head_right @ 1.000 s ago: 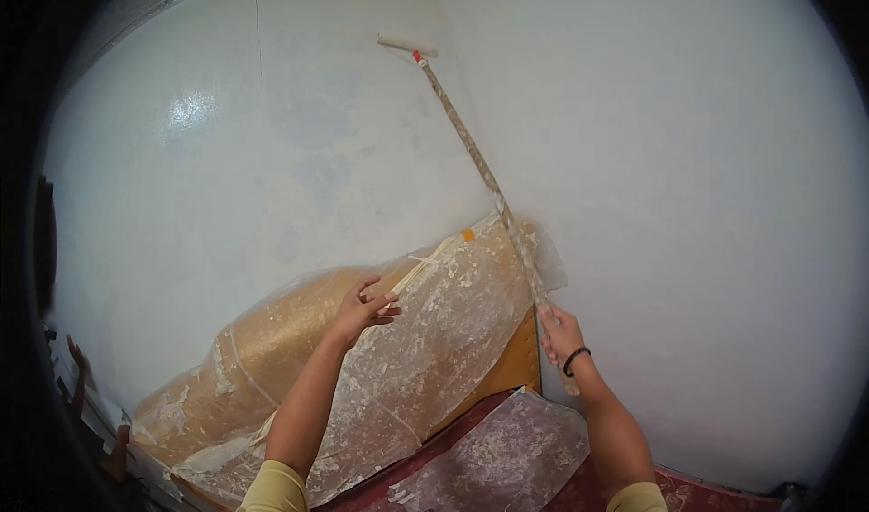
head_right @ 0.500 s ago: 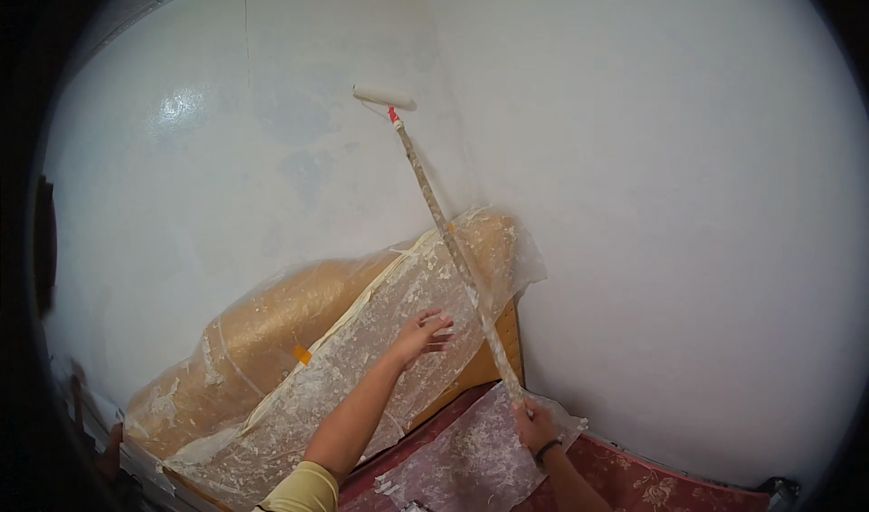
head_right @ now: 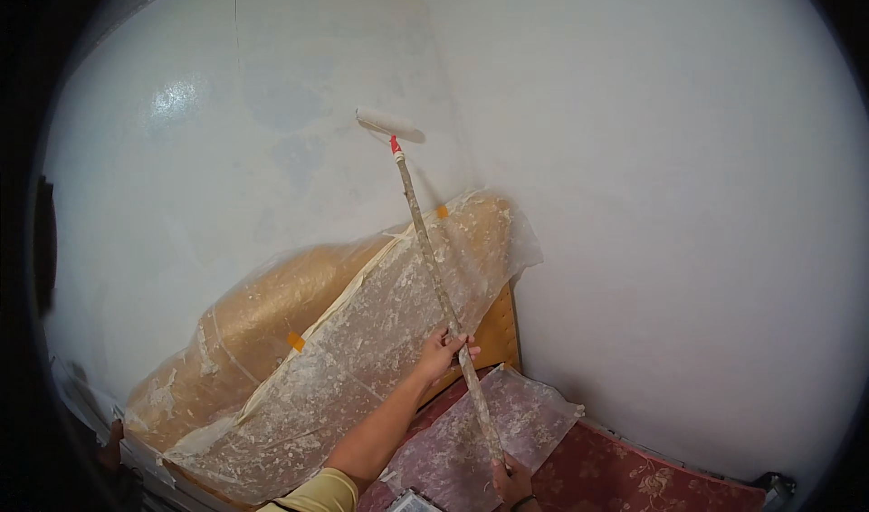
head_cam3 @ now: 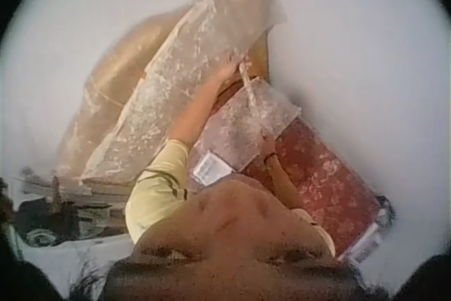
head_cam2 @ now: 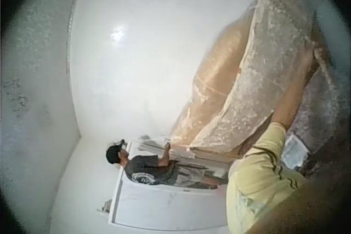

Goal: Two people paint a wall above a bed, with one person using a long-handled roller to apply white paint while the other uses a brush for the edges.

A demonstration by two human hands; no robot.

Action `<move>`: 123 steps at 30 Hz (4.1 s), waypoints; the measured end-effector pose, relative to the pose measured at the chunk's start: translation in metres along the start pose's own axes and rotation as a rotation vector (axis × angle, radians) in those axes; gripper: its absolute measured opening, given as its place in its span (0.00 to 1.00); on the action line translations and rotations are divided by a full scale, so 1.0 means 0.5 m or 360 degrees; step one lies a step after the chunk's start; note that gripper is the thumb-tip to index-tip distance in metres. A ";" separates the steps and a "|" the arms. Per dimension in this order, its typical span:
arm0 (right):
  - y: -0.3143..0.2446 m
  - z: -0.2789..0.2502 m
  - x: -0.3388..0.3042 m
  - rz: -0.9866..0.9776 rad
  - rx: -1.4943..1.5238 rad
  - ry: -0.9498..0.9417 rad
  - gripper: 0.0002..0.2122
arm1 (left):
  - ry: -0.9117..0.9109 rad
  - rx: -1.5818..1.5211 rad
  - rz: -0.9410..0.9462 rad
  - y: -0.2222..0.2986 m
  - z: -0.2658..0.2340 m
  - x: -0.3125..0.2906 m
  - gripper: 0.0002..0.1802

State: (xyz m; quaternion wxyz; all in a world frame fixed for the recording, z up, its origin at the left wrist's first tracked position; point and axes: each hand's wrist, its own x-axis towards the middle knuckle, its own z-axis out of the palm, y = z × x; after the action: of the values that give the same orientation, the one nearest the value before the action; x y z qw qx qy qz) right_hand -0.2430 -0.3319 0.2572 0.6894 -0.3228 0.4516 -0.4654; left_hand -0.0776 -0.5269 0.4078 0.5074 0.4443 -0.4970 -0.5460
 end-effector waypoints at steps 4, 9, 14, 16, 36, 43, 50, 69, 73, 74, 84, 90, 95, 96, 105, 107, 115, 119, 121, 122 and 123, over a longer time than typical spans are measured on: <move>0.010 0.010 0.029 -0.0064 -0.0029 -0.0067 0.12 | 0.0005 -0.0019 -0.0004 -0.005 -0.015 0.035 0.18; 0.008 0.013 0.074 -0.0018 -0.0029 -0.0017 0.12 | -0.0060 -0.0009 -0.0007 0.000 -0.028 0.064 0.21; -0.047 0.013 0.163 -0.0192 -0.0075 -0.0054 0.10 | 0.0004 0.0091 -0.0096 0.007 -0.051 0.092 0.33; -0.089 0.014 0.201 -0.0262 -0.0157 -0.0035 0.10 | 0.0009 0.0117 -0.0072 0.011 -0.073 0.095 0.33; -0.504 0.262 0.284 -0.0385 0.0196 -0.0332 0.12 | 0.0275 0.0223 0.0089 0.163 -0.218 0.017 0.35; -0.515 0.258 0.234 -0.0345 0.0198 -0.0366 0.13 | 0.0251 0.0214 0.0137 0.215 -0.184 -0.074 0.37; -0.411 0.175 0.150 -0.0274 0.0120 -0.0367 0.13 | 0.0289 0.0258 0.0106 0.219 -0.137 -0.157 0.39; -0.123 -0.032 -0.088 -0.0255 -0.0162 -0.0391 0.09 | 0.0199 0.0252 -0.0131 0.108 0.056 -0.201 0.37; -0.031 -0.103 -0.161 -0.0357 -0.0340 -0.0262 0.07 | 0.0144 0.0189 -0.0168 0.068 0.101 -0.214 0.35; -0.011 -0.115 -0.176 -0.0315 -0.0309 -0.0213 0.07 | 0.0176 0.0116 -0.0114 0.053 0.110 -0.221 0.33; 0.024 -0.099 -0.206 -0.0433 -0.1055 -0.0120 0.21 | 0.0332 0.0021 0.0087 0.038 0.047 -0.267 0.11; 0.112 -0.043 -0.126 -0.0750 -0.0908 -0.0062 0.19 | 0.0354 0.0097 0.0130 0.051 -0.014 -0.254 0.10; 0.046 -0.014 -0.118 -0.0289 -0.0890 -0.0090 0.16 | 0.0316 0.0142 0.0159 0.061 -0.047 -0.217 0.15; 0.031 -0.011 -0.114 0.0079 -0.0936 -0.0034 0.15 | 0.0274 0.0174 0.0103 0.066 -0.053 -0.210 0.20; -0.059 0.037 0.072 -0.0308 -0.0314 -0.0278 0.08 | 0.0275 0.0107 0.0114 0.108 -0.121 -0.152 0.39; -0.108 0.057 0.100 -0.0470 -0.0334 -0.0321 0.09 | 0.0295 0.0121 0.0141 0.118 -0.142 -0.148 0.40; -0.319 0.168 0.185 -0.0728 -0.0381 -0.0379 0.11 | 0.0389 0.0126 0.0223 0.176 -0.241 -0.148 0.41; -0.422 0.223 0.207 -0.0613 -0.0359 -0.0422 0.13 | 0.0487 0.0122 0.0263 0.206 -0.282 -0.164 0.40; -0.468 0.253 0.225 -0.0628 -0.0346 -0.0445 0.13 | 0.0531 0.0116 0.0287 0.221 -0.302 -0.171 0.39; -0.491 0.268 0.234 -0.0635 -0.0336 -0.0432 0.13 | 0.0544 0.0103 0.0312 0.227 -0.312 -0.176 0.40; -0.513 0.282 0.241 -0.0578 -0.0365 -0.0345 0.14 | 0.0557 0.0102 0.0308 0.233 -0.323 -0.182 0.40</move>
State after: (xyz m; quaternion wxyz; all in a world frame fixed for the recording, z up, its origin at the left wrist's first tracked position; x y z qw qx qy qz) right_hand -0.1835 -0.5329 0.4947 0.5976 -0.5231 0.3594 -0.4900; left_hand 0.1032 -0.4503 0.5040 0.6217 0.4985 -0.4589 -0.3929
